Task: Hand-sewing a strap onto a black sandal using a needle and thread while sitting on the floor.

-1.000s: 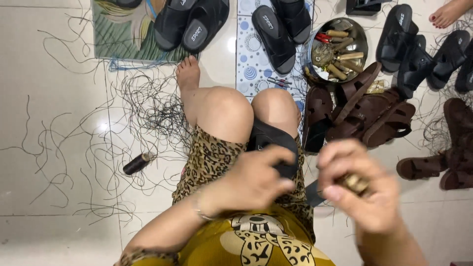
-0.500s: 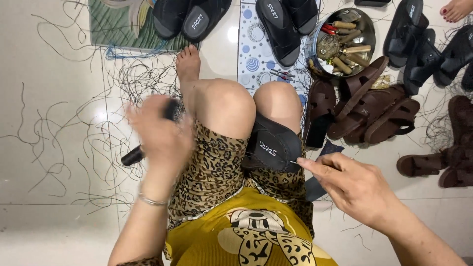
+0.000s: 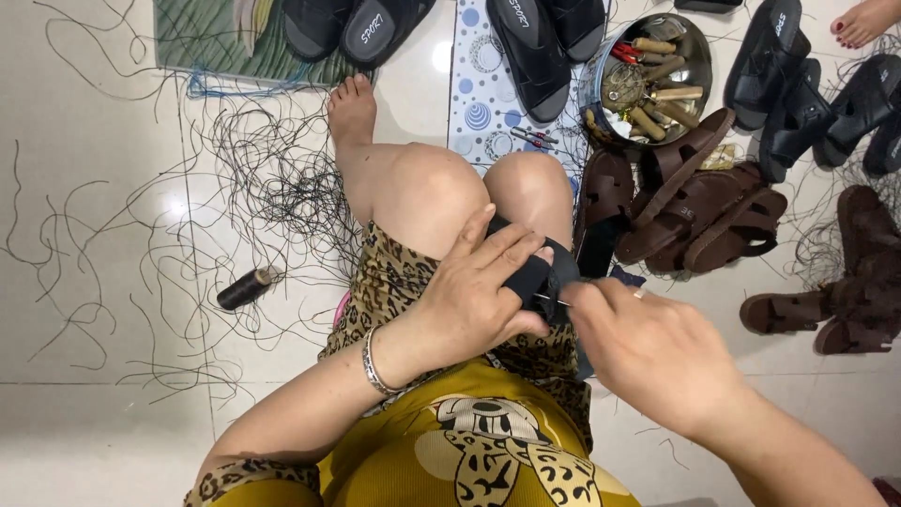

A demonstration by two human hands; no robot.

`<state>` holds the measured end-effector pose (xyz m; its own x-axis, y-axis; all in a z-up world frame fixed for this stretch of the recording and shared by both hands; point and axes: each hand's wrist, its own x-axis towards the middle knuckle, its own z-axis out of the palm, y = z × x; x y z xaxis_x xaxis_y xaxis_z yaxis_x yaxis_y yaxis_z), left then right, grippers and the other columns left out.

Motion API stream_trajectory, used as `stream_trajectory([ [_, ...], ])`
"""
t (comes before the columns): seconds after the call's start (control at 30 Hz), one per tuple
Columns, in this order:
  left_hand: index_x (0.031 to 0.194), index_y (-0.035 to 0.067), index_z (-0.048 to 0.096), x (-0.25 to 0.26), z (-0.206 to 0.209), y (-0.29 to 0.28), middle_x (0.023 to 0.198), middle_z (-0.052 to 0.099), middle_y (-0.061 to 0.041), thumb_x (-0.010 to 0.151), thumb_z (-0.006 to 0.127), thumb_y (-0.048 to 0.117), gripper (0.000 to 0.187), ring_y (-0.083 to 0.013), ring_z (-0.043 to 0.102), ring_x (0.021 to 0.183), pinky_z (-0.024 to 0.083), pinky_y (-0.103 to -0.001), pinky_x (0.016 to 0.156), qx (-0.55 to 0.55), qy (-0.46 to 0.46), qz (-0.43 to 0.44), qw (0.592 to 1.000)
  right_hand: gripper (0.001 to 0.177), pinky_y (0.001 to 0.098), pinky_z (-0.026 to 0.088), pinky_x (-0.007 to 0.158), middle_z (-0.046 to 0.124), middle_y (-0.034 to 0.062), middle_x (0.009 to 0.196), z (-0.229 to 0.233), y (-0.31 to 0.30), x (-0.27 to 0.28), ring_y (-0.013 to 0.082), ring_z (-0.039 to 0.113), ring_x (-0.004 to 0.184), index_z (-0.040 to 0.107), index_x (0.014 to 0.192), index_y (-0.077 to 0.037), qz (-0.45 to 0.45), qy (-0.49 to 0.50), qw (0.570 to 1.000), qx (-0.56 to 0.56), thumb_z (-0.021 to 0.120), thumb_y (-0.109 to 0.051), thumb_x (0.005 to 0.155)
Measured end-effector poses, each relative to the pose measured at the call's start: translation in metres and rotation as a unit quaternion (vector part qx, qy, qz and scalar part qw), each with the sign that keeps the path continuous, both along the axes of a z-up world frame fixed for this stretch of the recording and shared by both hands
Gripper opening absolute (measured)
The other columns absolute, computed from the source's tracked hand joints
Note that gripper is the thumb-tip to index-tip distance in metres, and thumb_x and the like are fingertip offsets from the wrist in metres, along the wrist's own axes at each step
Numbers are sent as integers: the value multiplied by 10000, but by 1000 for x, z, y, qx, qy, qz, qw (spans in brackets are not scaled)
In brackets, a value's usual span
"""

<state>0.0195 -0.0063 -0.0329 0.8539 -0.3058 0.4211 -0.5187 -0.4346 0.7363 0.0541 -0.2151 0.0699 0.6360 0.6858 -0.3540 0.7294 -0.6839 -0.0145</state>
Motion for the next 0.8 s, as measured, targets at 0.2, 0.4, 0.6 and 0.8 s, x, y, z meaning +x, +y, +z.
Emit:
stream_trajectory([
  [0.2, 958, -40, 683, -10, 16, 12, 1141, 641, -241, 899, 753, 220, 275, -366, 613, 1000, 420, -538, 922, 7, -85, 35, 996, 324, 408, 513, 361, 698, 71, 724, -14, -3, 3, 221, 660, 451, 531, 1178, -81, -88, 66, 988, 104, 670, -144, 891],
  [0.4, 1180, 76, 677, -28, 14, 20, 817, 664, 28, 920, 755, 131, 276, -44, 543, 625, 465, -171, 608, -448, 390, -203, 778, 407, 350, 526, 412, 691, 62, 837, -19, -9, -9, 183, 668, 529, 611, 1259, -113, -64, 12, 992, 105, 716, -154, 868],
  [0.6, 991, -23, 677, -17, 16, 3, 682, 632, -5, 883, 672, -23, 109, -67, 497, 479, 391, -195, 402, -224, 356, 13, 907, 316, 324, 521, 532, 738, 60, 947, -8, -5, -13, 195, 670, 624, 694, 1168, -81, -47, -74, 984, 153, 765, -158, 869],
  [0.8, 749, -50, 569, -13, 5, -2, 636, 598, -113, 941, 614, -4, 203, -186, 548, 441, 465, -240, 364, -92, 253, -36, 963, 414, 248, 699, 660, 772, -41, 1073, 39, -63, 2, 111, 804, 817, 576, 1369, -362, -107, -9, 977, -185, 533, -290, 964],
])
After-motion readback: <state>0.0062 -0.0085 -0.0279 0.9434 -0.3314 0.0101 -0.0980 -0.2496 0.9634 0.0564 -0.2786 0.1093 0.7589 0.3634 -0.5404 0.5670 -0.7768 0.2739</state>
